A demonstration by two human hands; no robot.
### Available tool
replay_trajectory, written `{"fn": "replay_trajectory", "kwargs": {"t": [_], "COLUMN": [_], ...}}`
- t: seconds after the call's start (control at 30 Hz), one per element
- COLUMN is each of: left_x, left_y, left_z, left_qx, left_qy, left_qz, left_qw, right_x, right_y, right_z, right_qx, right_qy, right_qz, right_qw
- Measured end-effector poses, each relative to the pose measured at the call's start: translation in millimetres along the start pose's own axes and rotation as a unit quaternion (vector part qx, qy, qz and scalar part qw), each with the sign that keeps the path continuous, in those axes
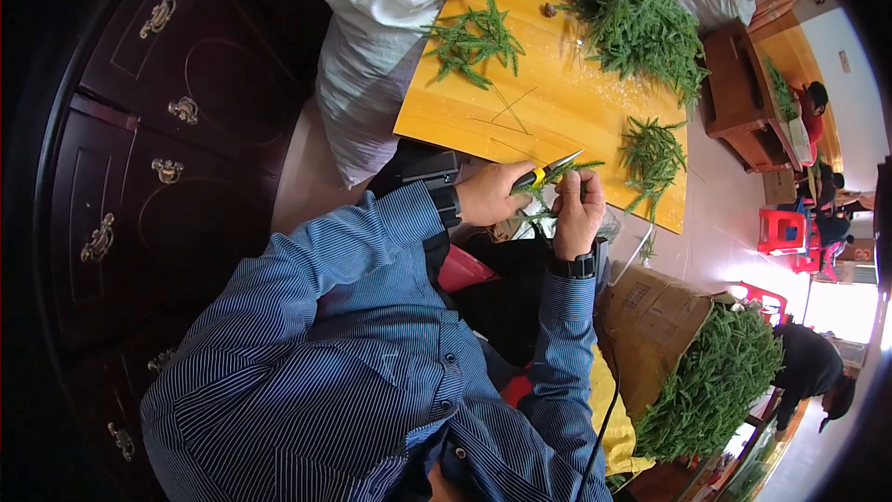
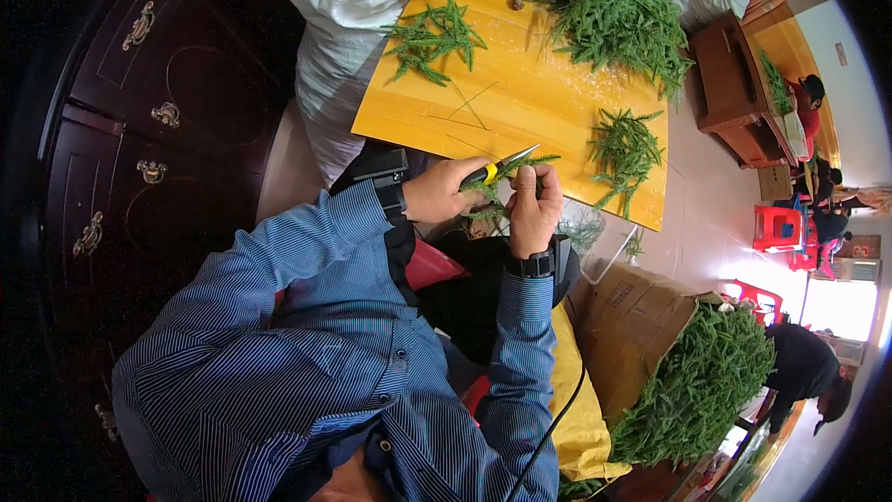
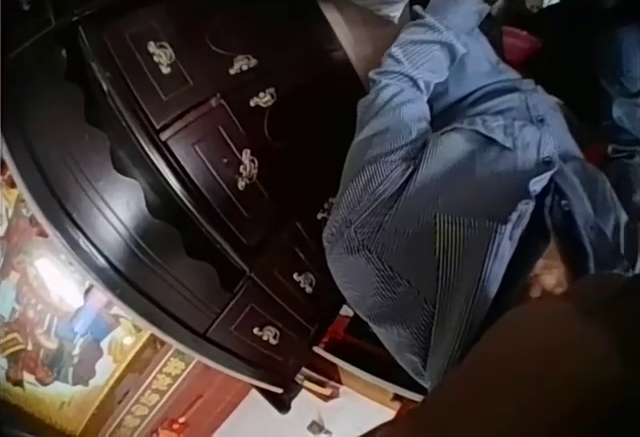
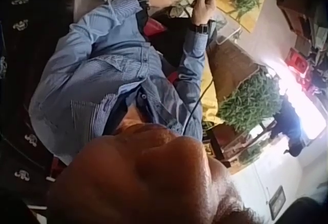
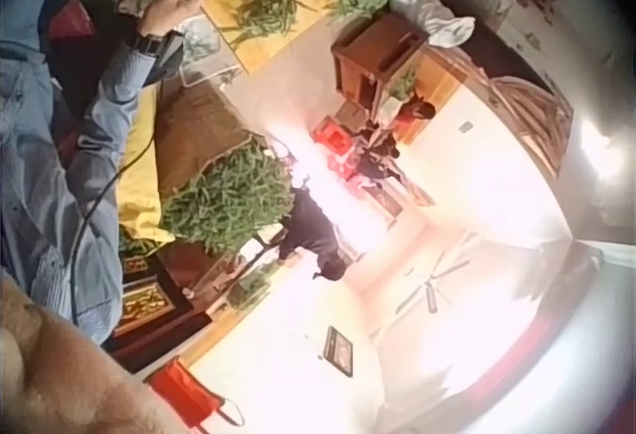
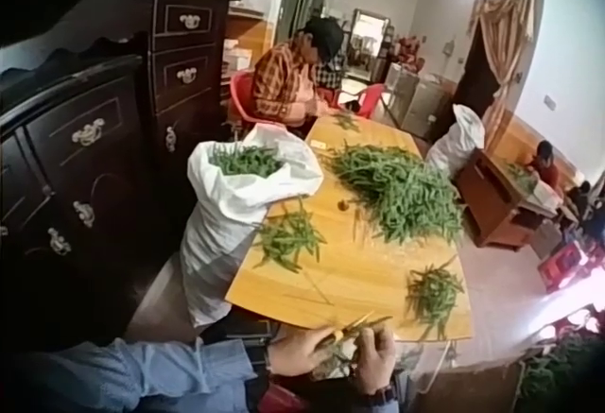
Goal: The person picks up plant stems from a table and a white bag, trims small branches from them using shears, and places the trimmed pieces into a plastic container.
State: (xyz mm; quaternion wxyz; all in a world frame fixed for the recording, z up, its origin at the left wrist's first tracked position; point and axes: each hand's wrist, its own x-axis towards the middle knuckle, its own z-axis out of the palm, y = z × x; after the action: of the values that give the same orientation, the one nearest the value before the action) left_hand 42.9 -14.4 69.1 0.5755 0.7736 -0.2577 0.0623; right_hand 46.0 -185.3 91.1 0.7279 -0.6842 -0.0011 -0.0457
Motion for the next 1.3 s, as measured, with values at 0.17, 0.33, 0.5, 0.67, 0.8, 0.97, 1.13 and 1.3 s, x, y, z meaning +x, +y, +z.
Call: {"fn": "replay_trajectory", "kwargs": {"t": [0.17,0.33,0.5,0.67,0.8,0.97,1.13,1.3], "left_x": [12,17,17,22,20,14,8,7], "left_y": [7,6,-7,0,-8,7,11,22], "left_z": [-20,-28,-20,-28,-31,-30,-38,-53], "left_qx": [-0.241,-0.318,-0.507,-0.6,-0.604,-0.595,-0.571,-0.582], "left_qy": [-0.185,-0.19,-0.143,-0.137,-0.136,-0.169,-0.186,-0.163], "left_qz": [-0.273,-0.3,-0.299,-0.329,-0.339,-0.327,-0.33,-0.304], "left_qw": [0.913,0.879,0.796,0.716,0.708,0.714,0.728,0.736], "right_x": [15,35,31,21,26,21,28,43], "right_y": [0,-4,-31,-55,-39,-54,-71,-78], "right_z": [-16,-41,-34,-20,-35,-28,-16,-20], "right_qx": [-0.036,0.027,0.127,0.16,0.126,0.146,0.115,0.142], "right_qy": [0.004,0.044,0.066,0.062,0.031,0.05,0.041,0.054], "right_qz": [0.03,0.007,-0.012,-0.012,-0.005,0.024,0.018,0.008], "right_qw": [0.999,0.999,0.99,0.985,0.992,0.988,0.992,0.988]}}
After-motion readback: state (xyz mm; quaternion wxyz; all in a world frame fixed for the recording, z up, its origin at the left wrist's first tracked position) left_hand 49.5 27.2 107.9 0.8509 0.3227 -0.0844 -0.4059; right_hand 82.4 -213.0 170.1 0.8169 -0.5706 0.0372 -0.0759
